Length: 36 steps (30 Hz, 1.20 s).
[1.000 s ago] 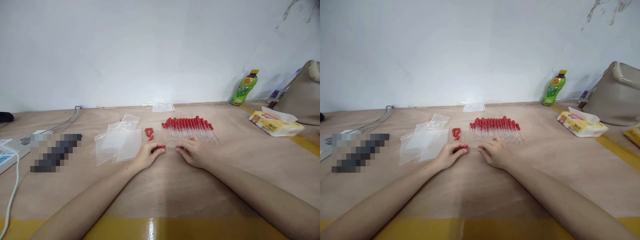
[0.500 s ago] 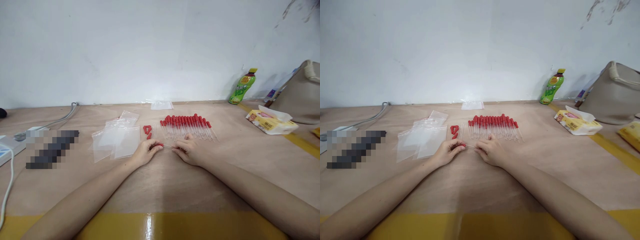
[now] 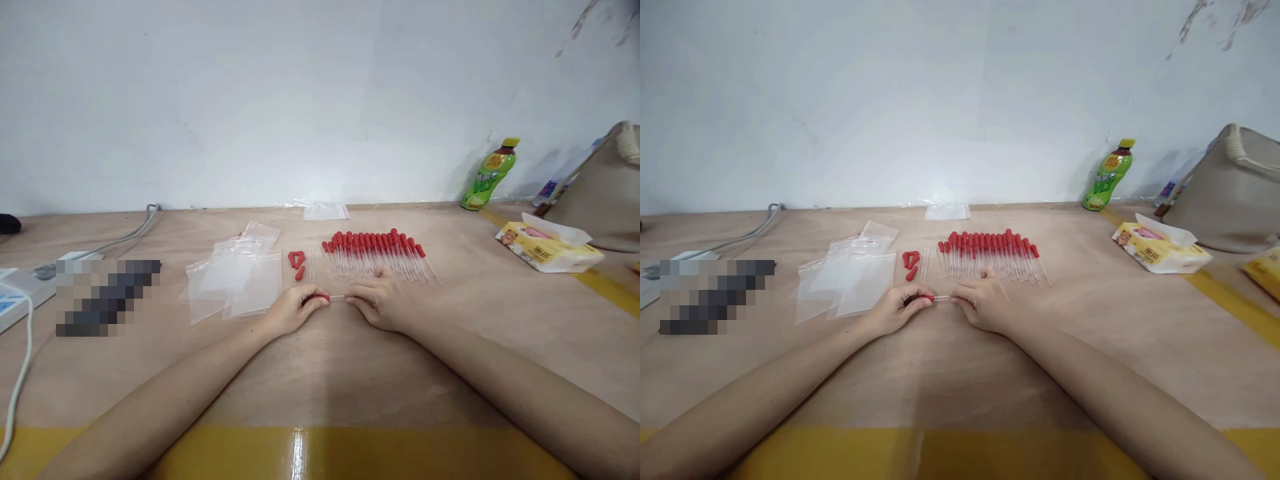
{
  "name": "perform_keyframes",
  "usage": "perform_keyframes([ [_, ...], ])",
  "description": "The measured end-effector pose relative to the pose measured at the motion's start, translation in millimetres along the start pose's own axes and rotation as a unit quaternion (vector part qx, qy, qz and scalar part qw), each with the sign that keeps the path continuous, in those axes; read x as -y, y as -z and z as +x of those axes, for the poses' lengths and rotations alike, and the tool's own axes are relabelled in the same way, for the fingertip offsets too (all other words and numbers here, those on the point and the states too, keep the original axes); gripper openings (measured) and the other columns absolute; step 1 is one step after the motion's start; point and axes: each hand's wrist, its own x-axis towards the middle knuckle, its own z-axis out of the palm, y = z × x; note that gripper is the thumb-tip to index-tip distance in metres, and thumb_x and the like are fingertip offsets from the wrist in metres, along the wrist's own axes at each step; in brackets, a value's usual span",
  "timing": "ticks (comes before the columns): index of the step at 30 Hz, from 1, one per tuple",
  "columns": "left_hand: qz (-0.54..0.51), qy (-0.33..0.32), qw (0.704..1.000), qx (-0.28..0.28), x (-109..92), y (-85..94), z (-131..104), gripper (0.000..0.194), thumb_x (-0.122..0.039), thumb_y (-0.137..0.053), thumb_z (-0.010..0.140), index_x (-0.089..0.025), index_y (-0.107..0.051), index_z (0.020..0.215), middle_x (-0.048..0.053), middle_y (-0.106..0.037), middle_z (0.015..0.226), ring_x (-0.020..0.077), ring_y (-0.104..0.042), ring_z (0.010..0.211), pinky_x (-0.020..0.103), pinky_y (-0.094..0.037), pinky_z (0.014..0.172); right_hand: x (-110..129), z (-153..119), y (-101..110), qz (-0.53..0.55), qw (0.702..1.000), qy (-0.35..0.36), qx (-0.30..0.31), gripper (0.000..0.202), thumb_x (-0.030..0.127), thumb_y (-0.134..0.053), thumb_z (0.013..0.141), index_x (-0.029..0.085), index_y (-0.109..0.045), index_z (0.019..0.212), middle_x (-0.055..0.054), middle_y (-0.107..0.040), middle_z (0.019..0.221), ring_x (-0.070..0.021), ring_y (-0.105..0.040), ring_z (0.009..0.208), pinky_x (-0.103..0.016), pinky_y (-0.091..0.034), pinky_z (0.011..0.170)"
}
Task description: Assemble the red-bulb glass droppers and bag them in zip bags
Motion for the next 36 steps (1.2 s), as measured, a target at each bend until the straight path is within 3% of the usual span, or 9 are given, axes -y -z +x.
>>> perform_keyframes([
  [3,0.026,0.014,0.999,-0.036,-2.1,-1.0,-0.5,0.019,-0.030,-0.050,0.083,-0.016,-0.062,0.086,0.000,-0.064,0.074,0.0114,-0.057,0.065,0.021,-0.043,0.061,2.4,0.2,-3.4,-0.015,0.999,-0.013,-0.036,0.023,0.024,-0.038,0.087,0.018,-0.060,0.080,-0.002,-0.060,0.069,-0.0121,-0.048,0.062,-0.031,-0.024,0.068],
  [7,0.047,-0.025,0.996,-0.065,-5.9,0.9,-0.8,0.020,-0.032,-0.052,0.082,-0.015,-0.063,0.088,0.003,-0.063,0.078,0.0120,-0.056,0.067,0.022,-0.043,0.062,1.4,2.8,-2.1,0.011,0.999,-0.006,-0.038,0.021,0.024,-0.038,0.088,0.016,-0.058,0.085,-0.005,-0.060,0.079,-0.0138,-0.049,0.069,-0.029,-0.028,0.067],
  [10,0.048,-0.046,0.997,-0.045,-7.6,1.8,-1.3,0.020,-0.031,-0.051,0.083,-0.016,-0.063,0.088,0.003,-0.063,0.078,0.0122,-0.056,0.069,0.023,-0.043,0.064,-0.8,3.4,-1.6,0.032,0.999,0.008,-0.041,0.021,0.023,-0.038,0.087,0.016,-0.057,0.083,-0.005,-0.059,0.077,-0.0139,-0.049,0.069,-0.028,-0.029,0.066],
  [17,0.054,-0.026,0.998,0.001,-6.1,-1.0,-3.3,0.020,-0.032,-0.049,0.083,-0.017,-0.063,0.086,0.002,-0.064,0.075,0.0124,-0.056,0.067,0.023,-0.043,0.063,5.9,5.3,1.5,0.008,1.000,0.006,-0.004,0.024,0.022,-0.038,0.086,0.017,-0.060,0.078,-0.003,-0.058,0.069,-0.0127,-0.046,0.062,-0.029,-0.026,0.063],
  [24,0.059,-0.039,0.997,0.001,-6.4,0.2,-4.1,0.018,-0.027,-0.049,0.083,-0.016,-0.063,0.087,0.002,-0.065,0.077,0.0128,-0.058,0.070,0.022,-0.044,0.065,10.2,6.2,-16.8,0.033,0.999,-0.041,-0.014,0.025,0.025,-0.039,0.086,0.016,-0.057,0.072,-0.001,-0.058,0.068,-0.0112,-0.045,0.060,-0.029,-0.024,0.065],
  [36,0.103,-0.107,0.989,0.011,-2.3,4.8,-0.8,0.022,-0.031,-0.046,0.085,-0.017,-0.062,0.092,0.005,-0.064,0.080,0.0145,-0.057,0.074,0.025,-0.045,0.069,14.4,16.7,-8.5,0.115,0.984,-0.099,0.089,0.030,0.025,-0.038,0.088,0.016,-0.051,0.062,0.001,-0.056,0.061,-0.0099,-0.044,0.058,-0.026,-0.028,0.064],
])
